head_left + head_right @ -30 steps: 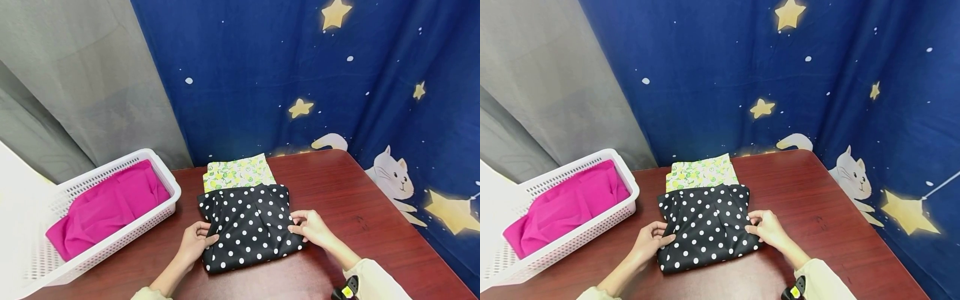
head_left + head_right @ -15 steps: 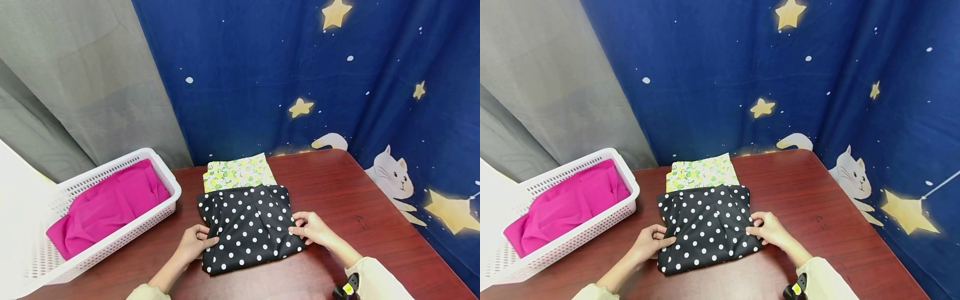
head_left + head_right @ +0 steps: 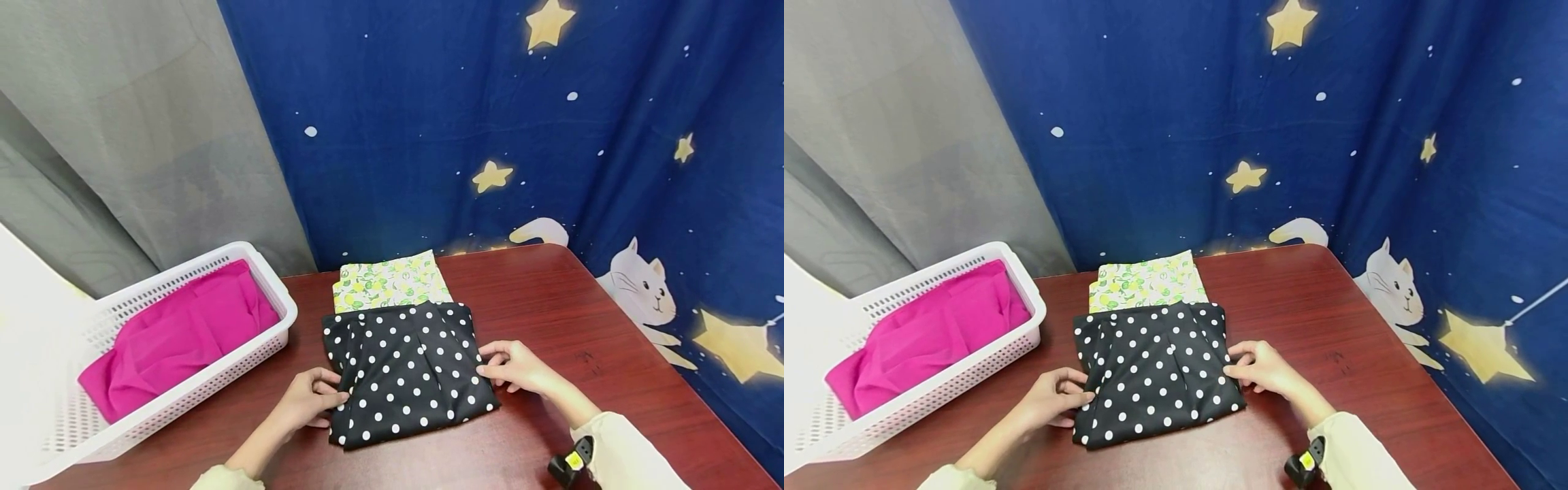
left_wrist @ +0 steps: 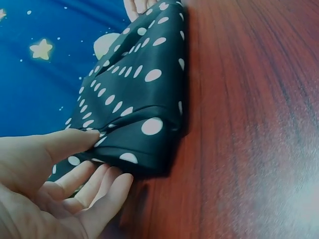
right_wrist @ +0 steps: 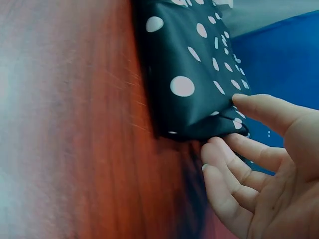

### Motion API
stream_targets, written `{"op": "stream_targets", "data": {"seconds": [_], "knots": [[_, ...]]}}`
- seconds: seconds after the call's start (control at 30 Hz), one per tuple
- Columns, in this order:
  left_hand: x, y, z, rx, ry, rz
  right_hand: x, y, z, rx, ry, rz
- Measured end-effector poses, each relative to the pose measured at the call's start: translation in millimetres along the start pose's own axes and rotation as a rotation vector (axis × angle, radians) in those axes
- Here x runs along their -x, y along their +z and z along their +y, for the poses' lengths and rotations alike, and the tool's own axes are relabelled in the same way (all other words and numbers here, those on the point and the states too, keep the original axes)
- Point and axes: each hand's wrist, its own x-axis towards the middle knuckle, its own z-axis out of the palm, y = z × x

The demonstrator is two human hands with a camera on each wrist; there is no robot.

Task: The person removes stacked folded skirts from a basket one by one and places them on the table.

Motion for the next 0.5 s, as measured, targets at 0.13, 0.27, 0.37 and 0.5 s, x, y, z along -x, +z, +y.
{"op": "stream_targets", "data": {"seconds": [0.13, 0.27, 0.37, 0.5], "knots": [[1.8, -7.0, 2.4, 0.004, 0.009, 0.002, -0.7, -4.7, -6.9, -0.009, 0.0, 0.029], [3.5, -13.6, 7.2, 0.013, 0.026, 0.013, -2.4, -8.3, -15.1, -0.005, -0.005, 0.049], [5.2, -19.0, 12.4, 0.018, 0.034, 0.014, -5.2, -10.3, -20.0, 0.009, -0.019, 0.05], [8.9, -26.9, 19.8, 0.023, 0.062, 0.019, -11.0, -11.7, -25.6, 0.037, -0.042, 0.05]]}}
